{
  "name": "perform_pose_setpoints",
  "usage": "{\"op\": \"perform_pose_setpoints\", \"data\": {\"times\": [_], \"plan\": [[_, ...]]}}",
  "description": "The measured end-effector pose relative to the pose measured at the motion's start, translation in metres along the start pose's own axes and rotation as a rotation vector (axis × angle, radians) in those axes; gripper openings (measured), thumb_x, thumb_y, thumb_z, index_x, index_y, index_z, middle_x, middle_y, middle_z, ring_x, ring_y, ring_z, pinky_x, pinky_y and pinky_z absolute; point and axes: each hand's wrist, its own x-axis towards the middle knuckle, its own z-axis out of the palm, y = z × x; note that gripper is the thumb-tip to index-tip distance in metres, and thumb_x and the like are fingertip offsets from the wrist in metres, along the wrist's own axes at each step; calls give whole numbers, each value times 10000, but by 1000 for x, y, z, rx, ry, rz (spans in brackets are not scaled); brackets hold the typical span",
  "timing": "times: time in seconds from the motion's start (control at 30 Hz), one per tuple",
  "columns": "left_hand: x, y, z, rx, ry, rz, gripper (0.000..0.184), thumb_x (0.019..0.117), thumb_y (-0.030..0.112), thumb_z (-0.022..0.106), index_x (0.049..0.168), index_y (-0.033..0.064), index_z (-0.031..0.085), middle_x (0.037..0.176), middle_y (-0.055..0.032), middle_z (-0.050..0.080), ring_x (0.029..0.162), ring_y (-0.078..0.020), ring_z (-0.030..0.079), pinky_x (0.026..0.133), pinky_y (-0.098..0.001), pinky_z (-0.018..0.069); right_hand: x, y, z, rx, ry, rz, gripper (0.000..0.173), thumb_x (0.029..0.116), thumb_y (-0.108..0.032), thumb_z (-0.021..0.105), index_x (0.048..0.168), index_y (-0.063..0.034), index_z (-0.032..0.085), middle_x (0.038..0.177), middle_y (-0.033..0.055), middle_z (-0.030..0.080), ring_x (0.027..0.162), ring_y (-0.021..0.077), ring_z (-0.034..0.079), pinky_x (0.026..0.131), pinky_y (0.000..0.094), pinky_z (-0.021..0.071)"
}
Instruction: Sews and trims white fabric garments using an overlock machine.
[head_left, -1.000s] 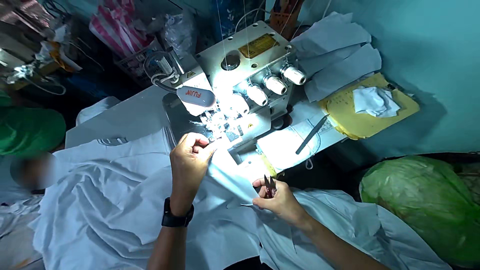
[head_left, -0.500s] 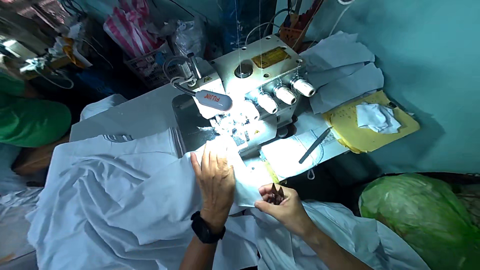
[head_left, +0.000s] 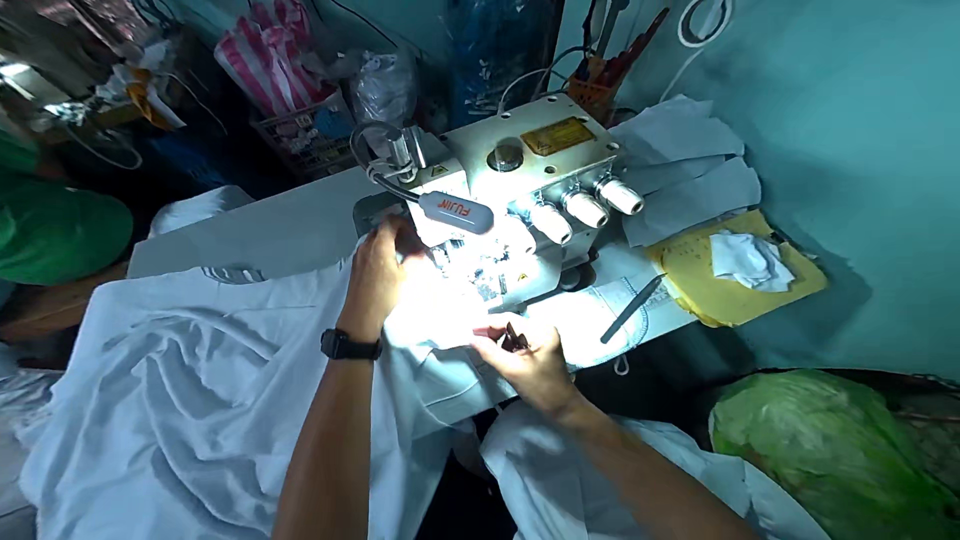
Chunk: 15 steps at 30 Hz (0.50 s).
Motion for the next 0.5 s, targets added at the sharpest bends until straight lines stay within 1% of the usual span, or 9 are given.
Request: {"op": "perform_pose_setpoints", "data": {"times": [0.07, 0.13, 0.2, 0.27, 0.33, 0.37, 0.4, 0.47, 0.5], "plan": [[19, -4, -1, -10, -1, -14, 374, 908, 96, 733, 1219, -76, 616, 1111, -274, 691, 1073, -404, 674, 957, -583, 494, 12, 4, 1, -110, 7, -70, 88, 867, -48, 719, 858, 32, 755, 751, 48, 717, 661, -26, 615, 640, 125, 513], [32, -10, -3, -1, 7, -21, 391, 925, 134, 724, 1236, -69, 604, 1118, -275, 687, 1066, -400, 673, 953, -575, 490, 17, 9, 2, -295, 27, -128, 120, 864, -111, 724, 822, -5, 759, 697, 58, 702, 613, 44, 631, 600, 204, 526], [44, -18, -5, 2, 30, -22, 413, 935, 167, 714, 1252, -66, 587, 1129, -278, 675, 1065, -396, 663, 956, -567, 485, 20, 12, 5, -411, 46, -162, 142, 874, -161, 724, 855, -36, 786, 696, 64, 714, 599, 116, 650, 571, 298, 530], [55, -28, -7, 11, 58, -45, 487, 935, 222, 731, 1285, -73, 565, 1164, -294, 662, 1088, -421, 654, 970, -582, 477, 19, 12, 7, -443, 57, -192, 144, 874, -174, 717, 891, -56, 798, 713, 60, 725, 608, 139, 665, 565, 329, 536], [63, -39, -6, -7, 80, -150, 645, 929, 327, 743, 1374, -76, 510, 1276, -321, 619, 1201, -459, 607, 1043, -604, 438, 13, 16, 5, -381, 17, -227, 156, 895, -144, 703, 952, -41, 805, 769, 68, 749, 655, 130, 691, 612, 313, 570], [64, -44, -6, -44, 78, -235, 712, 929, 381, 740, 1418, -63, 475, 1345, -316, 584, 1269, -452, 568, 1086, -599, 413, 8, 19, 1, -324, -11, -251, 150, 917, -126, 692, 948, -25, 798, 785, 74, 751, 675, 109, 692, 641, 278, 576], [63, -47, -6, -85, 83, -305, 724, 932, 413, 726, 1423, -56, 474, 1375, -303, 568, 1301, -429, 544, 1106, -586, 401, 2, 23, -3, -268, -28, -275, 155, 933, -110, 678, 940, -6, 792, 796, 84, 755, 690, 84, 691, 670, 237, 576], [51, -47, -12, -108, 179, -311, 541, 962, 343, 692, 1265, -96, 598, 1213, -301, 640, 1163, -404, 611, 1024, -582, 446, -13, 34, -18, -242, -22, -292, 156, 939, -93, 665, 901, 15, 772, 802, 97, 754, 714, 57, 692, 706, 188, 566], [39, -43, -20, -106, 260, -268, 449, 984, 288, 651, 1190, -111, 638, 1115, -279, 672, 1054, -354, 649, 957, -536, 486, -19, 43, -27, -278, -7, -276, 160, 935, -95, 662, 888, 14, 769, 797, 95, 752, 708, 52, 686, 704, 179, 561]]}}
